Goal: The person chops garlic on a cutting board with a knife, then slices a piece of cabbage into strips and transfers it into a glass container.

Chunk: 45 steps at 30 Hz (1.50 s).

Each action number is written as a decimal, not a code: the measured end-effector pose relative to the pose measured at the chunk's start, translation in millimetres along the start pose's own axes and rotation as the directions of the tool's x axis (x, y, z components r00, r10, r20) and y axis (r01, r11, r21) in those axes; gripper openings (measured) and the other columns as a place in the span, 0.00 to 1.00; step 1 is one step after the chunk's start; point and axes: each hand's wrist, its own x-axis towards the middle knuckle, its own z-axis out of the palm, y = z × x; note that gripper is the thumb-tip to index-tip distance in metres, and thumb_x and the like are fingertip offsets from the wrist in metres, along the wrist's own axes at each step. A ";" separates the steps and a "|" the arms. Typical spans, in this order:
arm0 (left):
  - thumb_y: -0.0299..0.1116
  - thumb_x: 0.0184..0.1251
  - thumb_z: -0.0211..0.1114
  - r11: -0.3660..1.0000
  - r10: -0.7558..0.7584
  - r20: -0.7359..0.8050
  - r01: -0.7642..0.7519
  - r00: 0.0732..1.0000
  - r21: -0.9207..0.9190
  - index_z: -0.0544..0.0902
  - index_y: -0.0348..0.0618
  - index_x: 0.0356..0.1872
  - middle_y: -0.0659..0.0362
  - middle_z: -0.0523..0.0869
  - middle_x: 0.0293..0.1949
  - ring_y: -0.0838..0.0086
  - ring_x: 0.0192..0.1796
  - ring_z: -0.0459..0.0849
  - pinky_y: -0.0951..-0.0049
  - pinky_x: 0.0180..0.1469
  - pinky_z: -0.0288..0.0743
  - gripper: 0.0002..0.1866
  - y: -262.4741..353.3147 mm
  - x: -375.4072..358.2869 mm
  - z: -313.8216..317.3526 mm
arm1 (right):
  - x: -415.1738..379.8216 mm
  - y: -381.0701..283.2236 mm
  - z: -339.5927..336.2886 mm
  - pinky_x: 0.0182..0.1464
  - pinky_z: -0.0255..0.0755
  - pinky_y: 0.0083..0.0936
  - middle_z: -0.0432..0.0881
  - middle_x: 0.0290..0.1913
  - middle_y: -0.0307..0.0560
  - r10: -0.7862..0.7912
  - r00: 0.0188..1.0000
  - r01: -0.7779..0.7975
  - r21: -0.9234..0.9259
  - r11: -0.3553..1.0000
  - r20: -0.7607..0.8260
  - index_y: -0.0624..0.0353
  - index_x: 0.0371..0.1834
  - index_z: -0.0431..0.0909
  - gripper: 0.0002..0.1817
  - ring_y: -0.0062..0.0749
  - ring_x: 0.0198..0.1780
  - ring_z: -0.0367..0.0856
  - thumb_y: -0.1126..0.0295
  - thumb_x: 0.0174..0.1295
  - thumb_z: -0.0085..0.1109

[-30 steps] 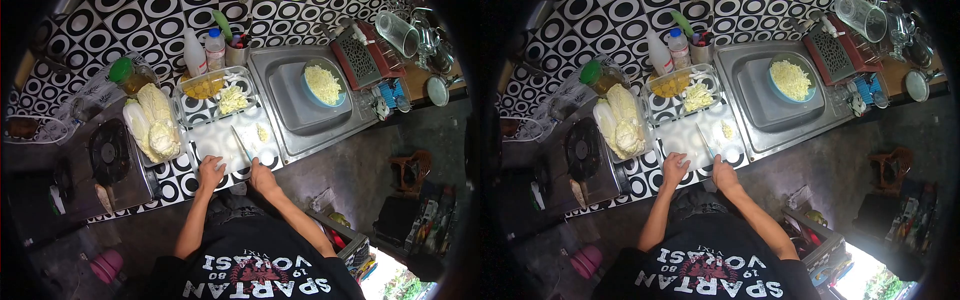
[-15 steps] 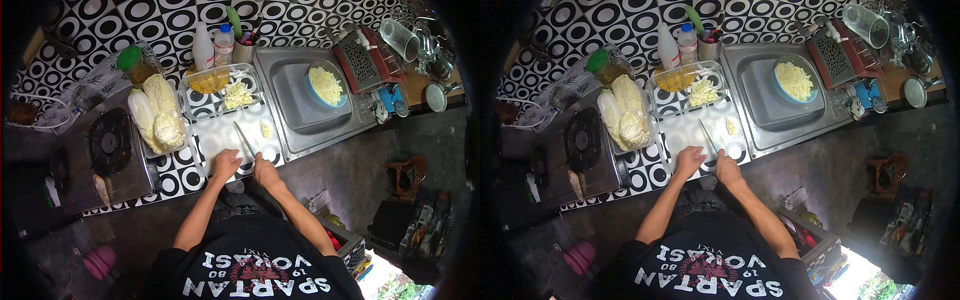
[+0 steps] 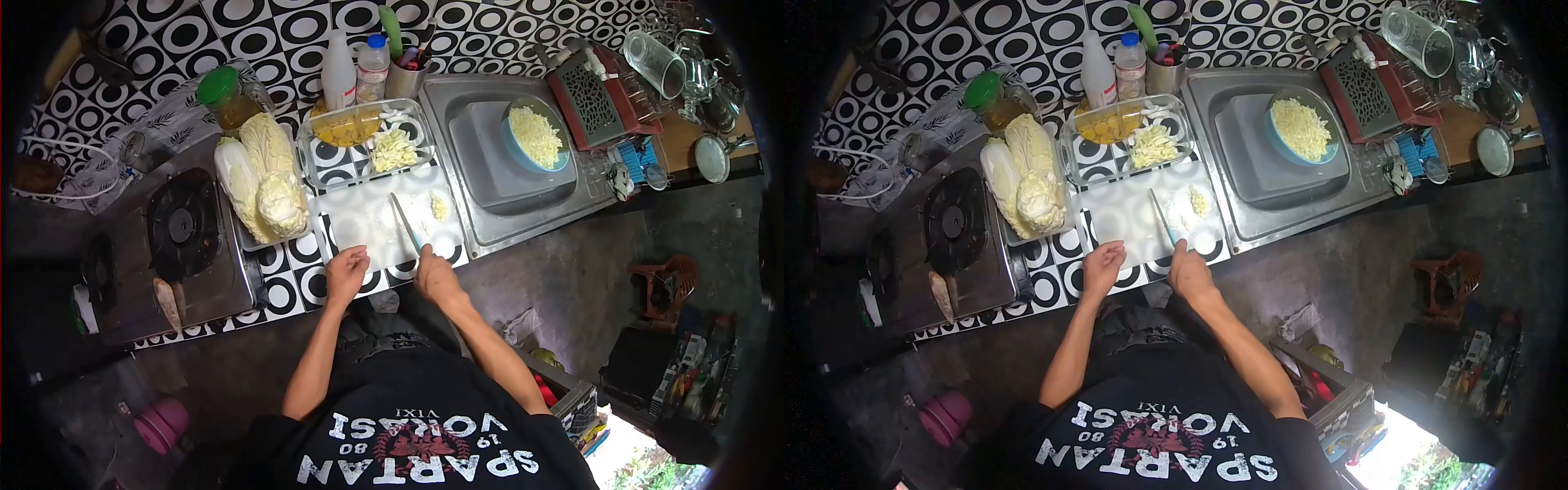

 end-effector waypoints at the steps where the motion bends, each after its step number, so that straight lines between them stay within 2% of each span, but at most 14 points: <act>1: 0.23 0.57 0.64 1.000 -0.008 0.001 0.008 1.000 -0.011 0.81 0.33 0.45 0.52 0.85 0.38 0.75 0.38 0.84 0.79 0.43 0.77 0.14 1.7 -3.5 -2.3 | -3.2 -5.5 6.2 0.46 0.72 0.50 0.77 0.35 0.75 0.051 0.998 -0.052 0.029 0.998 0.033 0.70 0.49 0.61 0.17 0.68 0.43 0.77 0.73 0.57 0.47; 2: 0.23 0.57 0.64 1.000 -0.017 0.000 0.017 1.000 -0.023 0.80 0.33 0.46 0.52 0.85 0.38 0.76 0.38 0.84 0.79 0.42 0.77 0.14 2.7 -6.8 -4.0 | -6.8 -10.8 13.7 0.49 0.71 0.49 0.77 0.39 0.74 0.100 0.993 -0.104 0.054 0.993 0.069 0.70 0.53 0.61 0.20 0.67 0.46 0.77 0.73 0.58 0.47; 5: 0.23 0.57 0.64 0.997 -0.042 -0.009 0.042 0.999 -0.071 0.81 0.33 0.45 0.52 0.85 0.37 0.76 0.37 0.83 0.80 0.41 0.76 0.14 -5.2 -13.4 -10.7 | -18.5 -23.5 34.2 0.49 0.71 0.49 0.77 0.38 0.75 0.135 0.987 -0.140 0.058 0.988 0.091 0.70 0.50 0.60 0.20 0.67 0.46 0.76 0.73 0.56 0.50; 8: 0.23 0.58 0.63 1.000 -0.014 -0.028 0.014 1.000 -0.028 0.81 0.33 0.45 0.53 0.85 0.36 0.78 0.37 0.83 0.80 0.40 0.76 0.13 -8.9 -18.3 -19.9 | -23.5 -27.7 38.5 0.48 0.72 0.50 0.78 0.36 0.74 0.165 0.982 -0.173 0.076 0.982 0.094 0.70 0.48 0.60 0.19 0.67 0.45 0.77 0.74 0.55 0.51; 13: 0.24 0.58 0.63 0.999 0.024 -0.035 -0.025 0.999 -0.029 0.81 0.33 0.45 0.54 0.86 0.34 0.78 0.33 0.83 0.81 0.37 0.76 0.13 -13.6 -20.5 -25.0 | -16.4 -14.6 40.8 0.45 0.71 0.52 0.78 0.33 0.74 0.099 0.995 -0.101 0.040 0.994 0.031 0.69 0.45 0.60 0.16 0.69 0.41 0.77 0.74 0.56 0.49; 15: 0.25 0.60 0.63 0.999 -0.026 -0.005 0.025 1.000 -0.030 0.80 0.32 0.46 0.57 0.85 0.34 0.80 0.36 0.81 0.83 0.41 0.74 0.13 -12.9 -20.5 -27.5 | -14.9 -9.3 48.8 0.43 0.70 0.54 0.77 0.31 0.74 0.082 0.997 -0.082 0.037 0.996 -0.009 0.68 0.43 0.60 0.14 0.71 0.39 0.76 0.73 0.58 0.48; 19: 0.26 0.60 0.64 0.999 -0.040 0.002 0.040 0.999 -0.010 0.80 0.32 0.46 0.57 0.85 0.34 0.80 0.36 0.82 0.82 0.41 0.74 0.13 -14.1 -24.3 -28.7 | -3.7 -0.8 55.9 0.42 0.70 0.55 0.77 0.30 0.74 0.060 0.998 -0.059 0.061 0.996 -0.016 0.67 0.43 0.60 0.13 0.71 0.38 0.76 0.73 0.58 0.47; 21: 0.24 0.58 0.63 0.999 0.054 -0.026 -0.054 0.998 -0.005 0.81 0.33 0.43 0.55 0.86 0.33 0.79 0.32 0.83 0.82 0.35 0.76 0.12 -19.2 -21.4 -26.4 | -2.7 0.0 46.3 0.41 0.70 0.56 0.77 0.29 0.73 0.010 0.999 -0.009 0.017 1.000 -0.039 0.67 0.44 0.59 0.14 0.71 0.36 0.76 0.73 0.57 0.46; 27: 0.25 0.58 0.64 0.999 0.034 -0.026 -0.034 0.999 -0.006 0.82 0.32 0.42 0.57 0.86 0.30 0.80 0.31 0.83 0.82 0.35 0.75 0.11 -21.6 -22.3 -25.0 | -4.3 -7.5 61.2 0.44 0.70 0.56 0.76 0.31 0.77 0.062 0.998 -0.062 0.024 0.998 0.002 0.67 0.45 0.59 0.15 0.72 0.38 0.76 0.75 0.55 0.47; 30: 0.25 0.60 0.63 0.999 0.044 0.014 -0.044 0.999 0.003 0.80 0.31 0.44 0.58 0.84 0.32 0.80 0.34 0.81 0.82 0.39 0.74 0.12 -28.1 -21.5 -29.4 | -12.9 -21.8 40.4 0.44 0.70 0.56 0.76 0.31 0.77 0.068 0.998 -0.068 0.029 0.997 0.015 0.66 0.45 0.59 0.15 0.73 0.39 0.76 0.75 0.55 0.47; 37: 0.24 0.61 0.62 1.000 -0.017 0.021 0.016 1.000 0.020 0.80 0.31 0.44 0.58 0.85 0.33 0.80 0.35 0.82 0.82 0.39 0.74 0.11 -20.2 -28.0 -36.8 | -7.2 -15.6 38.9 0.45 0.69 0.55 0.76 0.31 0.77 0.061 0.998 -0.062 0.052 0.997 0.031 0.68 0.44 0.58 0.17 0.74 0.40 0.75 0.76 0.54 0.51; 40: 0.24 0.60 0.63 0.998 0.043 -0.023 -0.042 0.999 0.037 0.80 0.31 0.44 0.57 0.85 0.33 0.80 0.35 0.82 0.82 0.40 0.75 0.12 -28.6 -27.0 -40.6 | -10.7 -17.2 42.5 0.44 0.69 0.55 0.76 0.31 0.76 0.058 0.998 -0.059 0.055 0.997 0.027 0.68 0.45 0.58 0.18 0.73 0.39 0.75 0.76 0.53 0.52; 44: 0.24 0.60 0.63 1.000 -0.005 -0.024 0.005 1.000 0.001 0.80 0.31 0.45 0.57 0.85 0.35 0.80 0.37 0.82 0.82 0.42 0.74 0.12 -31.8 -25.7 -46.8 | -9.1 -20.5 58.8 0.44 0.70 0.54 0.77 0.31 0.76 0.112 0.994 -0.112 0.043 0.993 0.008 0.70 0.45 0.58 0.17 0.72 0.40 0.76 0.75 0.54 0.49; 45: 0.24 0.60 0.63 1.000 -0.015 -0.026 0.016 1.000 0.006 0.80 0.31 0.45 0.57 0.85 0.35 0.80 0.37 0.82 0.82 0.42 0.74 0.12 -34.6 -30.3 -50.2 | -13.3 -26.9 44.8 0.45 0.69 0.54 0.76 0.31 0.77 0.068 0.997 -0.069 0.043 0.997 0.025 0.70 0.45 0.58 0.16 0.72 0.40 0.76 0.75 0.55 0.47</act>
